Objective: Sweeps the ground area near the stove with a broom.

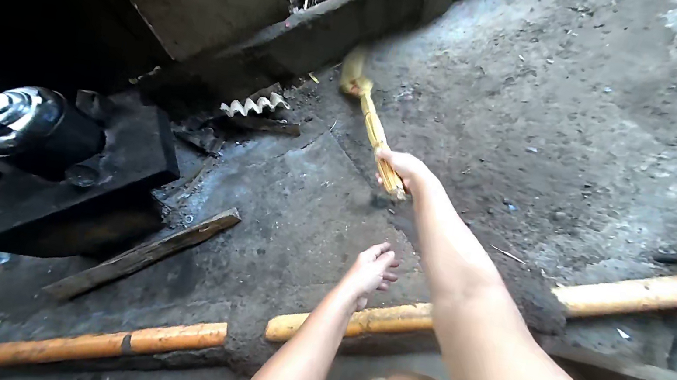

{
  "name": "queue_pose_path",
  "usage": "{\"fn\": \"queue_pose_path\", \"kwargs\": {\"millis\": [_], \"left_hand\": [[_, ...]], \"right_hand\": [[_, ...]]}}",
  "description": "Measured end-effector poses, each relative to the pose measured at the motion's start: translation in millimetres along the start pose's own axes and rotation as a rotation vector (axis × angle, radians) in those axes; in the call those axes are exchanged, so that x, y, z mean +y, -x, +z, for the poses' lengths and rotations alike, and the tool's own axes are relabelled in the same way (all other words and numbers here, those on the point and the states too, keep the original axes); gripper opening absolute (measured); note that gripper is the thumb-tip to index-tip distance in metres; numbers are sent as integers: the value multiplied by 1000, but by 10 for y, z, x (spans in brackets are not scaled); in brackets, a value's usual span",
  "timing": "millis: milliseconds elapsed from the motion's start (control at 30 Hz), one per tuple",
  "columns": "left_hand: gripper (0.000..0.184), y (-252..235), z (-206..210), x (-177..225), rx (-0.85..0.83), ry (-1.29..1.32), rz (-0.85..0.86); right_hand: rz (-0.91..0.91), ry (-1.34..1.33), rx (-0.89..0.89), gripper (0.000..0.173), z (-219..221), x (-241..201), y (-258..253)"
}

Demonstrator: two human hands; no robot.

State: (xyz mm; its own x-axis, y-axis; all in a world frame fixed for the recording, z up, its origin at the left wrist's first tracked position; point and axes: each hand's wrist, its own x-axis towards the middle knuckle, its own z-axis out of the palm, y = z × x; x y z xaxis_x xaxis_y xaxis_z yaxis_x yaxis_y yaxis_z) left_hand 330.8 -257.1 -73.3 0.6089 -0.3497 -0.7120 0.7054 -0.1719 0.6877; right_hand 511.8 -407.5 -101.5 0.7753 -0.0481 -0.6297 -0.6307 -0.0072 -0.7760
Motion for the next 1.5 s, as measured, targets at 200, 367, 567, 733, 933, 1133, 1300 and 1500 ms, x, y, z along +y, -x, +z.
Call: {"fn": "queue_pose_path", "kwargs": {"millis": [200,367,567,733,933,1133,1300,1500], "left_hand": [[42,-6,-379,-230,109,62,-37],[41,21,-339,-272,151,107,-61],[40,116,-198,-334,101,70,-65],[40,121,-231,-469,98,74,-95],[39,130,-412,-542,131,104,-99],[40,160,-335,-537,120,95,-106],[39,233,-259,-526,80,75,-81],[39,247,-250,-556,85,55,-80]], "right_hand": [[-50,-10,6,35,-593,458,1227],[-131,-16,176,42,-832,133,943],[-87,-159,195,42,-160,-234,-124],[-75,173,-29,45,346,-208,-13],[-215,200,-117,47,-73,30,1093],[-242,163,170,45,-267,7,682],[-92,239,151,49,287,419,232],[-206,432,-69,56,373,640,758]]}}
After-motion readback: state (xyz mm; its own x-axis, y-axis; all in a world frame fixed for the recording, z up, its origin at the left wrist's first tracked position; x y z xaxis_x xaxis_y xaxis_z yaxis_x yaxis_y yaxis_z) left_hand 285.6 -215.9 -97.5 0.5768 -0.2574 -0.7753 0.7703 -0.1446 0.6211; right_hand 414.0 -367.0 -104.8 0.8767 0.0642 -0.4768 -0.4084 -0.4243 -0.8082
